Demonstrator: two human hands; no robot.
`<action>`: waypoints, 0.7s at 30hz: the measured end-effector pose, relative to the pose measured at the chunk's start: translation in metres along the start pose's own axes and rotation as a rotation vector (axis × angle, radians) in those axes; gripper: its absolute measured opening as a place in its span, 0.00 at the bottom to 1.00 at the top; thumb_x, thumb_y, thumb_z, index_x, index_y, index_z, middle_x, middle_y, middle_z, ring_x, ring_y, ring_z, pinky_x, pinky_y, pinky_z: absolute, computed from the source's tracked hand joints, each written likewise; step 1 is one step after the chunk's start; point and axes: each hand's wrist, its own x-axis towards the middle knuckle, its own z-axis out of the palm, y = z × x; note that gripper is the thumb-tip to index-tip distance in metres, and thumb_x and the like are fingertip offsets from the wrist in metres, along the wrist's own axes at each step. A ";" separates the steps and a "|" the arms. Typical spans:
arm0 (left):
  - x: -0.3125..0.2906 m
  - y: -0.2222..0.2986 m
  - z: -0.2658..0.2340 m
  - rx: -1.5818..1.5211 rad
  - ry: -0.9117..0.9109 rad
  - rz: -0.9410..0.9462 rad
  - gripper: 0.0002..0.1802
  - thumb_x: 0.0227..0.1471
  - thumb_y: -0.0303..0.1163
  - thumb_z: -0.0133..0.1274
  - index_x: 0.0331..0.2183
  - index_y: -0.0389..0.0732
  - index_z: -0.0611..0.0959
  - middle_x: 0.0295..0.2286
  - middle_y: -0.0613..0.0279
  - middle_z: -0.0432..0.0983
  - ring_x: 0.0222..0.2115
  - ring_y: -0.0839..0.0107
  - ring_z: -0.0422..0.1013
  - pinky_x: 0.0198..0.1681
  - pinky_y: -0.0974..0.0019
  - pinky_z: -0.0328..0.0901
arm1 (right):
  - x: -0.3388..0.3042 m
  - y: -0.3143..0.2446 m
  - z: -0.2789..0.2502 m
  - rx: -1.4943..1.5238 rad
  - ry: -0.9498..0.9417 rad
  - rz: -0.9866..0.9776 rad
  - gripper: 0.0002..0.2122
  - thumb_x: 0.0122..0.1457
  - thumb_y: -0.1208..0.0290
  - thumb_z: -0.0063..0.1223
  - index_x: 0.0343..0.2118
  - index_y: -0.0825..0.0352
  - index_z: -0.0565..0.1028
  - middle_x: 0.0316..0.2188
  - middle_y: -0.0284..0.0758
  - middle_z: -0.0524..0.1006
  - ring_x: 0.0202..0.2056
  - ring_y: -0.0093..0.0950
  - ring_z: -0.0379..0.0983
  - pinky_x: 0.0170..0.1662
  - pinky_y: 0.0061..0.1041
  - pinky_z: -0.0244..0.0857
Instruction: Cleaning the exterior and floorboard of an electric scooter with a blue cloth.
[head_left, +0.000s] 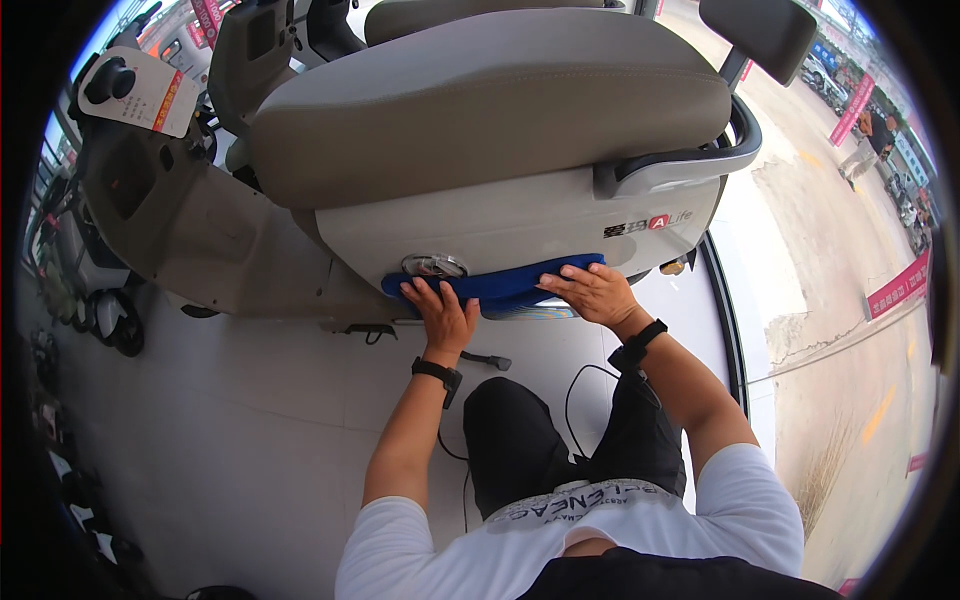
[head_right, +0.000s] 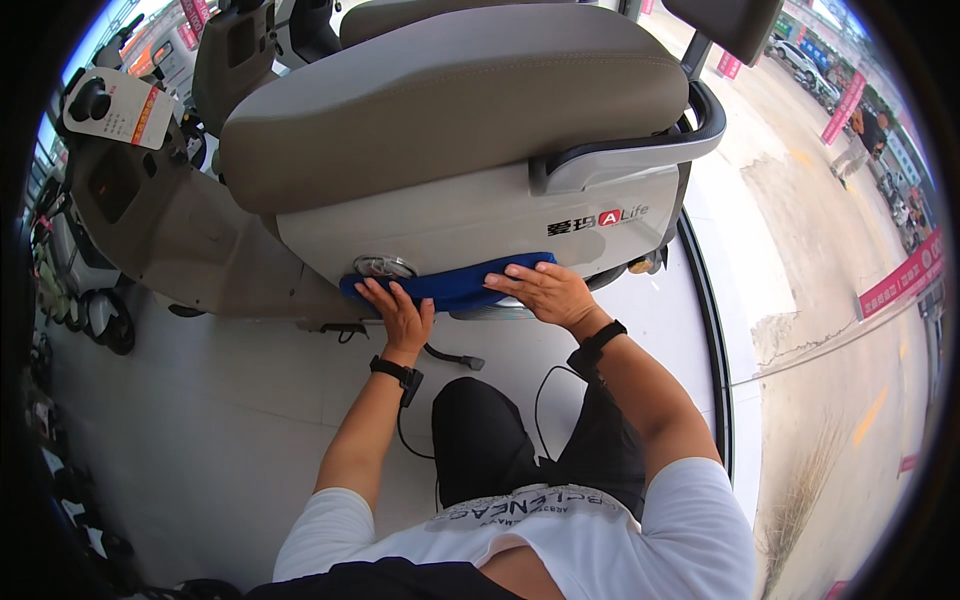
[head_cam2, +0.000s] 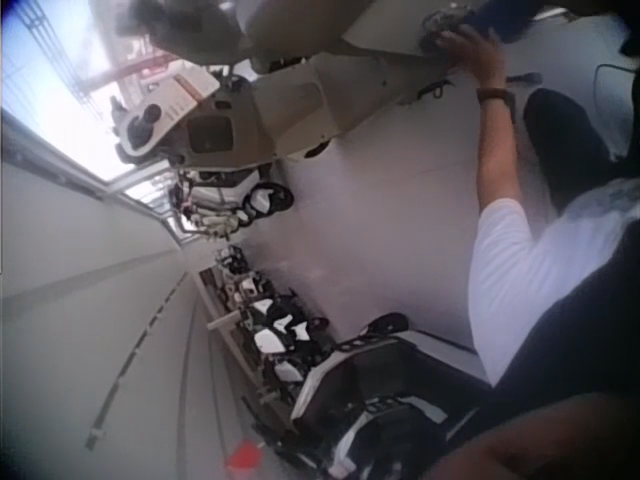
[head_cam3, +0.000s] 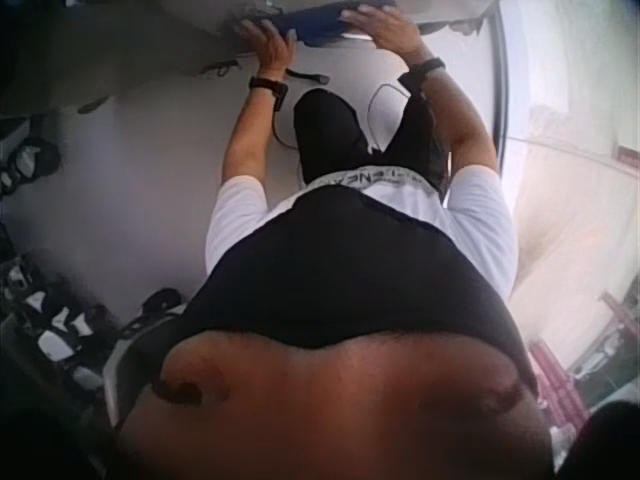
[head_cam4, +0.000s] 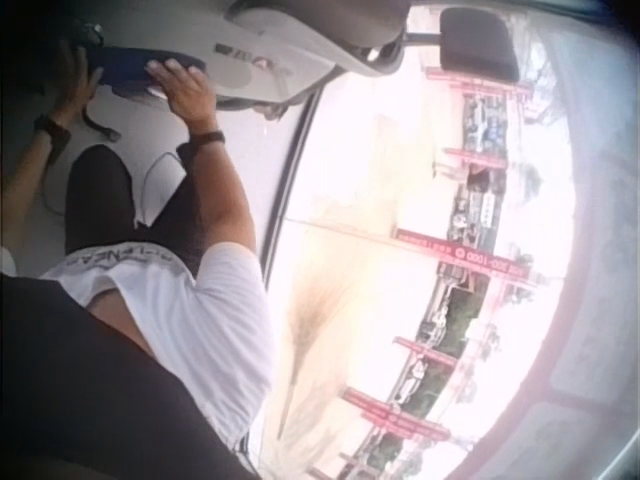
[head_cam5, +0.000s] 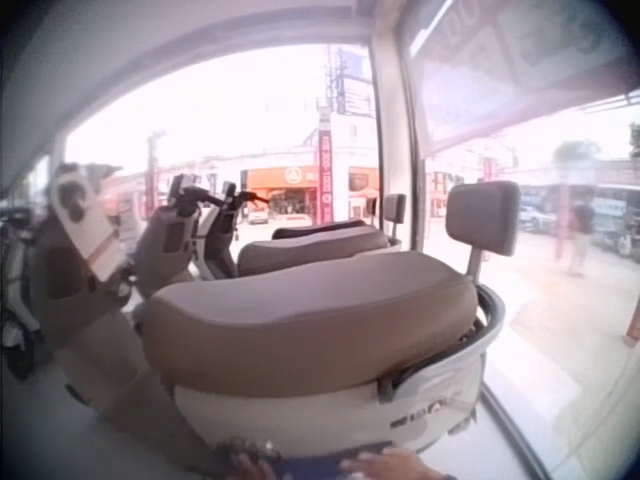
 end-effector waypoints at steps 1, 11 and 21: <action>0.008 0.002 -0.003 -0.015 0.024 0.020 0.47 0.57 0.44 0.46 0.65 0.46 0.36 0.63 0.39 0.18 0.62 0.32 0.17 0.59 0.29 0.23 | 0.009 0.009 -0.007 -0.016 0.034 0.003 0.25 0.62 0.65 0.36 0.64 0.44 0.58 0.66 0.11 0.52 0.67 0.15 0.42 0.69 0.27 0.29; 0.106 0.047 -0.022 0.071 0.192 0.145 0.42 0.55 0.41 0.44 0.66 0.49 0.46 0.65 0.45 0.37 0.65 0.41 0.27 0.61 0.34 0.18 | 0.020 0.048 -0.018 0.067 0.169 0.260 0.26 0.50 0.63 0.51 0.56 0.43 0.71 0.65 0.20 0.58 0.68 0.31 0.41 0.69 0.40 0.26; 0.020 0.044 0.030 0.161 0.079 0.229 0.37 0.60 0.48 0.36 0.66 0.60 0.42 0.66 0.55 0.29 0.66 0.48 0.22 0.62 0.40 0.14 | -0.046 0.037 0.004 0.075 0.103 0.104 0.24 0.55 0.60 0.53 0.57 0.41 0.69 0.65 0.15 0.56 0.68 0.25 0.38 0.70 0.34 0.27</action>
